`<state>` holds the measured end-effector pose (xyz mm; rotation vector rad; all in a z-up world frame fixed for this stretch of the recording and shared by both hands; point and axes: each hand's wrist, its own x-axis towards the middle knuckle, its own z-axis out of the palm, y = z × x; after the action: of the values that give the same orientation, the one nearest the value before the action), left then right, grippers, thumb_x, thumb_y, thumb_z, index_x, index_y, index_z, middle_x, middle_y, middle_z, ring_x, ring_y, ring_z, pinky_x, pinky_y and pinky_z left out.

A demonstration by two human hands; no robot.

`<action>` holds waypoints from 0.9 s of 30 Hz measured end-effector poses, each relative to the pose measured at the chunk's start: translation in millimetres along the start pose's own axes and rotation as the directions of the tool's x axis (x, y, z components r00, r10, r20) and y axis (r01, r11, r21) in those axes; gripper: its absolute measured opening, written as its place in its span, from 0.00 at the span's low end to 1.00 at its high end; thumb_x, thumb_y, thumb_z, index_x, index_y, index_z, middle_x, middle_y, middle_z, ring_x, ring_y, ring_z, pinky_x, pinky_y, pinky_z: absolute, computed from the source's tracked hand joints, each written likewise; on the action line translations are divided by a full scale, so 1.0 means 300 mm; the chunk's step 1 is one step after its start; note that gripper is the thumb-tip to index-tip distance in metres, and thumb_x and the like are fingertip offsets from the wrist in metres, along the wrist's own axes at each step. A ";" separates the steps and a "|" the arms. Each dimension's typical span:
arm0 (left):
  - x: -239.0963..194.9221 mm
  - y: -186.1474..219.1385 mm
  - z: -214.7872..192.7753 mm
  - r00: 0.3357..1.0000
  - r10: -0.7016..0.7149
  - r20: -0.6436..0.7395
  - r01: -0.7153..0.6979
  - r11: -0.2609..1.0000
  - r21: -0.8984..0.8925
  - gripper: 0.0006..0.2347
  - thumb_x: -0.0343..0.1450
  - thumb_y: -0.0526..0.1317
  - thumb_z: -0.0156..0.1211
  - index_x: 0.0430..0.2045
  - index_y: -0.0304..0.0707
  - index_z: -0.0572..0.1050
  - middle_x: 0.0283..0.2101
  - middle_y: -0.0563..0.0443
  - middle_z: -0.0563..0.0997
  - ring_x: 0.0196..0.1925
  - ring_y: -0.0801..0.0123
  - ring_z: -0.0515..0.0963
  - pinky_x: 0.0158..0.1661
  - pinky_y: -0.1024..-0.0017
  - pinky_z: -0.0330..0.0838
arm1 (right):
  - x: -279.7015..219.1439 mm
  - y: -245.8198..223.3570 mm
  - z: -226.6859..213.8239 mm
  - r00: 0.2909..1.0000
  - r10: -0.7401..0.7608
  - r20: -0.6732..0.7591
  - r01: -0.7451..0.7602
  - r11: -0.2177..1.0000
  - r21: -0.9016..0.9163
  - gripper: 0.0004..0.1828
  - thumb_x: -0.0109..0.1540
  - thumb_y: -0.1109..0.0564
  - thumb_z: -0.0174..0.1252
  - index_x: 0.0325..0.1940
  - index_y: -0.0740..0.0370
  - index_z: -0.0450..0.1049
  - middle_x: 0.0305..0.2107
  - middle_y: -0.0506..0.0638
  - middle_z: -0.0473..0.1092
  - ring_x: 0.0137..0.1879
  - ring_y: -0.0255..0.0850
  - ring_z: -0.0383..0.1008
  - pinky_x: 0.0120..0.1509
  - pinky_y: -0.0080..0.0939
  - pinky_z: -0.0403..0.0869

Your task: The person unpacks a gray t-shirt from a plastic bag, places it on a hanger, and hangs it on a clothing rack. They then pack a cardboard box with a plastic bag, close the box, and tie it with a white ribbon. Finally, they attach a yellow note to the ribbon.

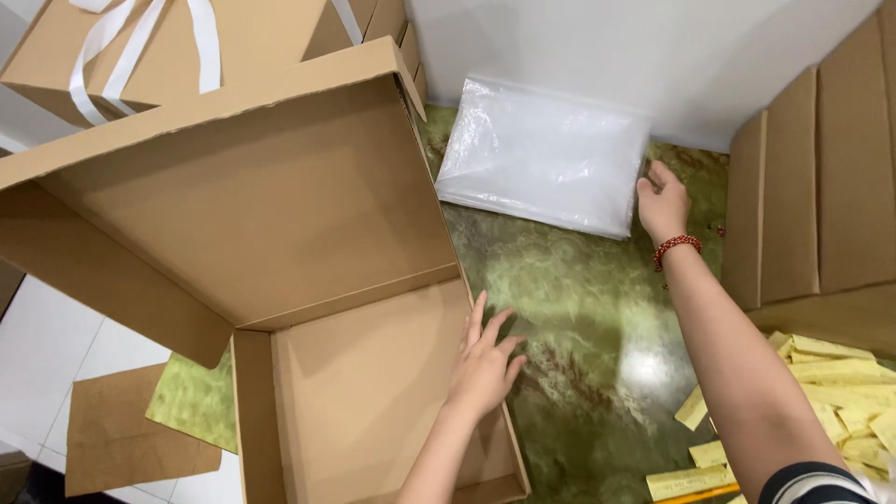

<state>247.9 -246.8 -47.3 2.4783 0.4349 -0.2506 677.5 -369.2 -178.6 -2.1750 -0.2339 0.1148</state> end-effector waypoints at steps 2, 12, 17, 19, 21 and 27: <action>0.003 -0.017 0.041 0.999 0.005 -0.038 -0.004 1.000 0.020 0.15 0.78 0.46 0.57 0.57 0.44 0.78 0.78 0.49 0.58 0.84 0.46 0.31 0.76 0.44 0.45 | -0.104 -0.129 -0.049 0.998 -0.053 0.019 0.052 0.998 0.041 0.23 0.71 0.55 0.60 0.71 0.60 0.74 0.60 0.61 0.74 0.64 0.55 0.75 0.63 0.56 0.76; -0.324 -0.304 0.115 0.881 -0.174 -0.440 0.075 0.969 -0.234 0.20 0.79 0.38 0.56 0.68 0.36 0.69 0.81 0.36 0.51 0.83 0.41 0.44 0.73 0.40 0.48 | -0.594 -0.791 -0.094 0.870 -0.340 0.357 0.215 0.914 0.345 0.19 0.77 0.50 0.53 0.63 0.67 0.78 0.56 0.65 0.75 0.62 0.56 0.77 0.59 0.56 0.80; -0.616 -0.660 0.098 0.692 -0.358 -0.627 0.372 0.921 -0.116 0.19 0.74 0.39 0.63 0.61 0.37 0.74 0.79 0.33 0.56 0.81 0.35 0.50 0.72 0.40 0.56 | -0.776 -0.962 -0.011 0.765 -0.435 0.475 0.277 0.888 0.366 0.31 0.79 0.40 0.48 0.73 0.69 0.68 0.67 0.69 0.66 0.73 0.62 0.64 0.69 0.58 0.73; -0.725 -0.747 0.080 0.614 -0.416 -0.670 0.474 0.874 -0.108 0.20 0.73 0.41 0.64 0.59 0.34 0.74 0.81 0.33 0.51 0.82 0.33 0.49 0.72 0.40 0.57 | -0.837 -1.023 0.010 0.736 -0.457 0.499 0.306 0.882 0.357 0.33 0.79 0.39 0.47 0.76 0.69 0.65 0.70 0.68 0.63 0.76 0.62 0.61 0.71 0.58 0.71; -0.804 -0.822 0.074 0.545 -0.428 -0.721 0.340 0.899 -0.277 0.23 0.76 0.36 0.54 0.69 0.36 0.64 0.80 0.33 0.52 0.82 0.37 0.47 0.75 0.48 0.50 | -0.877 -1.093 0.033 0.646 -0.556 0.523 0.341 0.823 0.453 0.33 0.73 0.42 0.47 0.79 0.62 0.57 0.72 0.53 0.63 0.75 0.42 0.63 0.78 0.45 0.63; -0.916 -0.830 0.081 0.389 -0.548 -0.741 0.266 0.836 -0.479 0.17 0.77 0.33 0.49 0.60 0.44 0.76 0.71 0.44 0.73 0.72 0.57 0.72 0.67 0.63 0.66 | -0.761 -0.967 0.254 0.850 -0.145 0.506 0.026 0.971 0.236 0.28 0.76 0.41 0.43 0.71 0.62 0.69 0.33 0.40 0.64 0.39 0.35 0.62 0.49 0.39 0.66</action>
<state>-99.6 -139.6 -123.7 1.9613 1.4202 0.8936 405.0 -192.9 13.4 -1.8670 -0.5978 0.6561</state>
